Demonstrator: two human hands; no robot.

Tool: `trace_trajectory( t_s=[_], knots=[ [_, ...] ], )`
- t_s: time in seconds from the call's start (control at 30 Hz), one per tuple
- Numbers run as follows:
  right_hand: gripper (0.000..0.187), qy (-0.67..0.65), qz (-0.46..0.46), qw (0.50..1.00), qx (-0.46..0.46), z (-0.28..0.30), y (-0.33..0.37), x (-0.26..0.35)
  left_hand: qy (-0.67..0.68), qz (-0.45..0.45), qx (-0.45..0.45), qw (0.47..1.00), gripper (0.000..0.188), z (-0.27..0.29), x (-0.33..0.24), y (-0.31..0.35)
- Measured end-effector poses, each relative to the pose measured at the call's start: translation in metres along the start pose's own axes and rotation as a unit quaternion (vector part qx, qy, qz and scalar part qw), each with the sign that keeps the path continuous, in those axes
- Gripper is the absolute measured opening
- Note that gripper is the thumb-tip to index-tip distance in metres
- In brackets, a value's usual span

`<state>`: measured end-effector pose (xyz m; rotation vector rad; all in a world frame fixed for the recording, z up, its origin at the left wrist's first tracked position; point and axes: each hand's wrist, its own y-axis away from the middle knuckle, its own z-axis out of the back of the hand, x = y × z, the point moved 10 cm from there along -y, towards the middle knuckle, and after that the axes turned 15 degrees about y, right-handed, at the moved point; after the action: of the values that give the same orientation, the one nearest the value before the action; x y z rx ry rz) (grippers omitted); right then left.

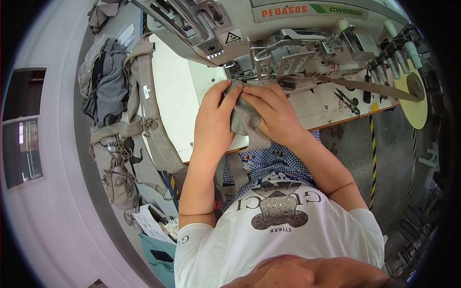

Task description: Operating an industrial sewing machine to stitch fabric pieces together.

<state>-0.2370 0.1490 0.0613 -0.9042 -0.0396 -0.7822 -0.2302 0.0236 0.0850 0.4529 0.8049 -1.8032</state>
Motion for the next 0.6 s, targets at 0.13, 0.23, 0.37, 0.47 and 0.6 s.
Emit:
trace_trajectory(
  t_s=[0.13, 0.23, 0.37, 0.47, 0.6],
  knots=[
    [0.059, 0.005, 0.001, 1.000, 0.003, 0.0000, -0.0002, 0.0004, 0.000, -0.006, -0.002, 1.000, 0.062, 0.0002, 0.0001, -0.0005],
    [0.059, 0.004, 0.001, 1.000, 0.002, 0.0002, -0.0003, 0.0002, 0.002, -0.008, -0.004, 1.000, 0.062, 0.0008, -0.0009, -0.0007],
    [0.059, 0.007, 0.003, 1.000, 0.001, 0.0005, -0.0012, 0.0005, 0.001, -0.004, -0.003, 1.000, 0.062, 0.0002, 0.0015, -0.0012],
    [0.059, 0.007, 0.004, 1.000, 0.003, 0.0005, -0.0007, 0.0003, 0.002, -0.002, -0.003, 1.000, 0.062, -0.0002, 0.0019, -0.0012],
    [0.059, 0.010, 0.004, 1.000, 0.004, -0.0006, 0.0003, -0.0001, 0.000, -0.004, -0.006, 1.000, 0.062, -0.0009, 0.0036, -0.0024]
  ],
)
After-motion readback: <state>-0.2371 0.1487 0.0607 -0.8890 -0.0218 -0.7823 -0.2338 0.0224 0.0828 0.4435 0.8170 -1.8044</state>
